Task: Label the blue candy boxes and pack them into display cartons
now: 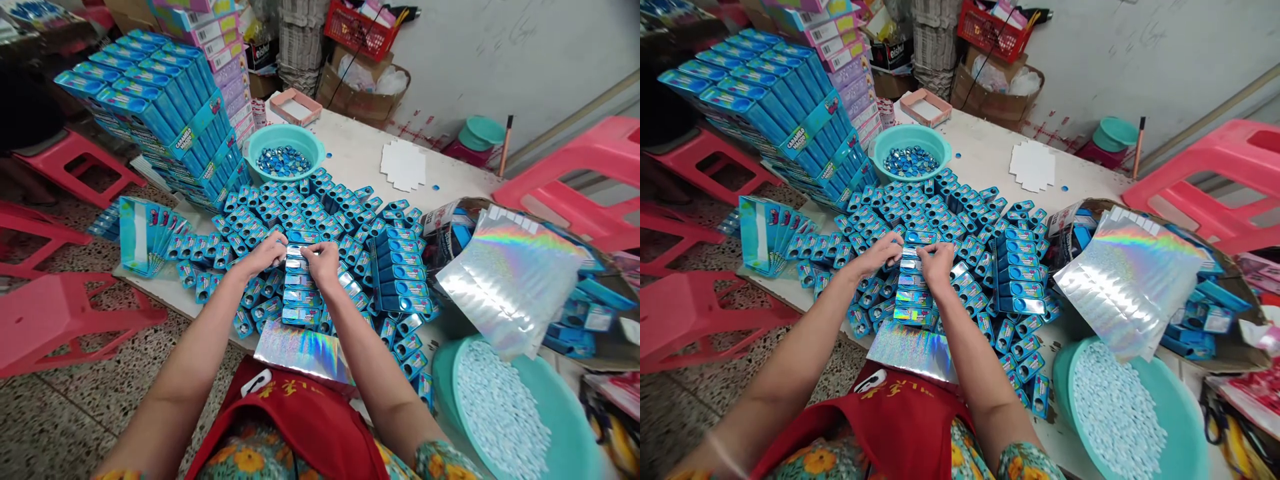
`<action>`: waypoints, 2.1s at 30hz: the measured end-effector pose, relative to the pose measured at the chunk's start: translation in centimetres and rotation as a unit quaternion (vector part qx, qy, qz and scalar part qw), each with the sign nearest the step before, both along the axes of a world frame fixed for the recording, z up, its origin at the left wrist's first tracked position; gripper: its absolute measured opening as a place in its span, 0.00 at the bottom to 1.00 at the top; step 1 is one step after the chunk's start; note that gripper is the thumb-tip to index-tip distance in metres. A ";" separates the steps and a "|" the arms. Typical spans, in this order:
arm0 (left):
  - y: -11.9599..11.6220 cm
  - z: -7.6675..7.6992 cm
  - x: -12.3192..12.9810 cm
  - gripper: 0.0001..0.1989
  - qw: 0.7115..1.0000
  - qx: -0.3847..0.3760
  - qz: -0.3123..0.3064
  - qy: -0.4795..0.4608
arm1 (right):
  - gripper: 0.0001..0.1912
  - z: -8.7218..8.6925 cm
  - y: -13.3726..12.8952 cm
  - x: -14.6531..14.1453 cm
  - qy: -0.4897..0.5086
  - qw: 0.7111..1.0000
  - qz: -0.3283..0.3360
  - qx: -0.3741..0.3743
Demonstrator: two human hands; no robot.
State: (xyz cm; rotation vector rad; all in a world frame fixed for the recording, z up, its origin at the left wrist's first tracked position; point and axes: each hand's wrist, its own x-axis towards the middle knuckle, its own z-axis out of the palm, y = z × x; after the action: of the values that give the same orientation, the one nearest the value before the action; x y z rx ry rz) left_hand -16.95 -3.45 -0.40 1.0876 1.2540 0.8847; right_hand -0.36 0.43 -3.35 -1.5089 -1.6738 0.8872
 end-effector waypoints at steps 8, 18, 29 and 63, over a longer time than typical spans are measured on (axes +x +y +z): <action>-0.1 -2.7 1.4 0.12 0.985 -0.055 0.080 0.141 | 0.13 0.8 -0.2 -0.3 -0.003 0.999 -0.036 0.004; -11.1 2.9 5.5 0.09 0.908 0.130 0.103 0.384 | 0.12 1.5 -8.1 12.7 0.021 0.994 0.045 -0.095; -10.4 -0.8 17.2 0.15 0.844 0.092 -0.303 0.433 | 0.20 -0.4 -15.6 19.8 0.091 0.960 0.015 -0.264; -9.8 4.2 15.5 0.16 0.980 -0.104 -0.152 -0.079 | 0.10 10.0 -12.2 16.4 0.010 0.993 0.088 -0.075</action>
State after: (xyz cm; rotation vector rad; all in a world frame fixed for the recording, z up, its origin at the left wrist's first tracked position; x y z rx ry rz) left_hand -1.47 -13.28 3.83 0.9883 0.9907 0.5805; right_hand 16.05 -11.75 6.62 -1.4610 -1.7793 1.1403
